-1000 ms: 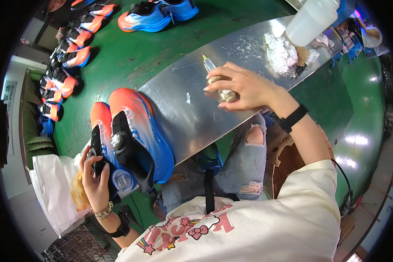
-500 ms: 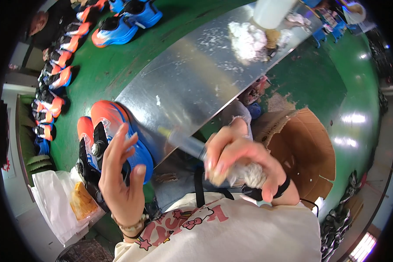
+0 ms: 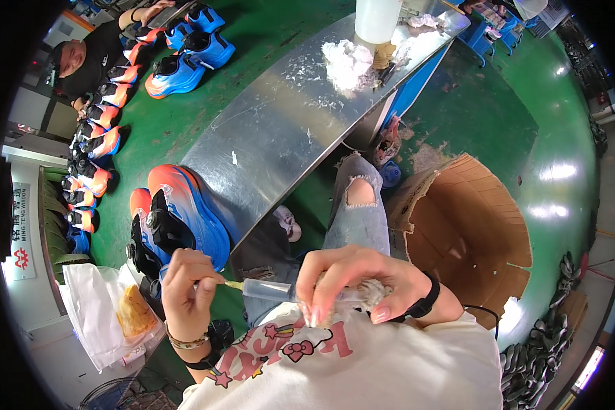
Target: Applying adhesive to shoes using a syringe and a sponge on a factory production line.
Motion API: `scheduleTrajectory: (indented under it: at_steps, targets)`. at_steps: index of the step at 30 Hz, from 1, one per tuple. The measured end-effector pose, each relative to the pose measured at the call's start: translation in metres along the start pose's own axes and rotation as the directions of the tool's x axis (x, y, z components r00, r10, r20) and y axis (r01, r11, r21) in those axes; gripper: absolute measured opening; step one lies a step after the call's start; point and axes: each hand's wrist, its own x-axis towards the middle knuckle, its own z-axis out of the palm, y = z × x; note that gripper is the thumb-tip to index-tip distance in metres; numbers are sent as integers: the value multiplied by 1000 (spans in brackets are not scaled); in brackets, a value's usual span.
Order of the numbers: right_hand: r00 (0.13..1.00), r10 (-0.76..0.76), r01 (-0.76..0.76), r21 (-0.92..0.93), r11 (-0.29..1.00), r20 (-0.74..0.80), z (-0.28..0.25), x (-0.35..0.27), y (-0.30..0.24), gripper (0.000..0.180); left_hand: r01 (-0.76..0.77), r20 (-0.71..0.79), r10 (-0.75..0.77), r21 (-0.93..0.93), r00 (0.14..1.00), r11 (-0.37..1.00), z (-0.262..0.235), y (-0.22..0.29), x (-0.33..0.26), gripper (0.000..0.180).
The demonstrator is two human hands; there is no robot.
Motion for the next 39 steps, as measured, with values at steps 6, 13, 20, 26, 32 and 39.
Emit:
scheduleTrajectory:
  at_steps: [6, 13, 20, 26, 32, 39]
  targets:
    - [984, -96, 78, -116, 990, -151, -5, -12, -10, 53, 60, -173, -17, 245, 985, 968, -8, 8, -10, 5]
    - [889, -268, 28, -539, 842, -372, -69, -23, -25, 63, 207, -486, 53, 466, 872, 860, -12, -22, 1, 6]
    - [800, -389, -90, -732, 676, -458, -147, 2, -48, 69, 438, -488, -149, 556, 860, 707, -2, -45, 30, 52]
    - [726, -473, -77, -742, 665, -499, -192, 25, -54, 64, 529, -461, -282, 601, 842, 598, -7, -73, 47, 62]
    - [625, -509, -212, -756, 619, -592, -205, 25, -43, 60, -139, 112, 93, 532, 989, 835, -17, -71, 62, 34]
    - [714, -572, -36, -836, 547, -405, -204, 9, -38, 69, -359, 455, 115, 496, 883, 791, -21, -57, 88, 34]
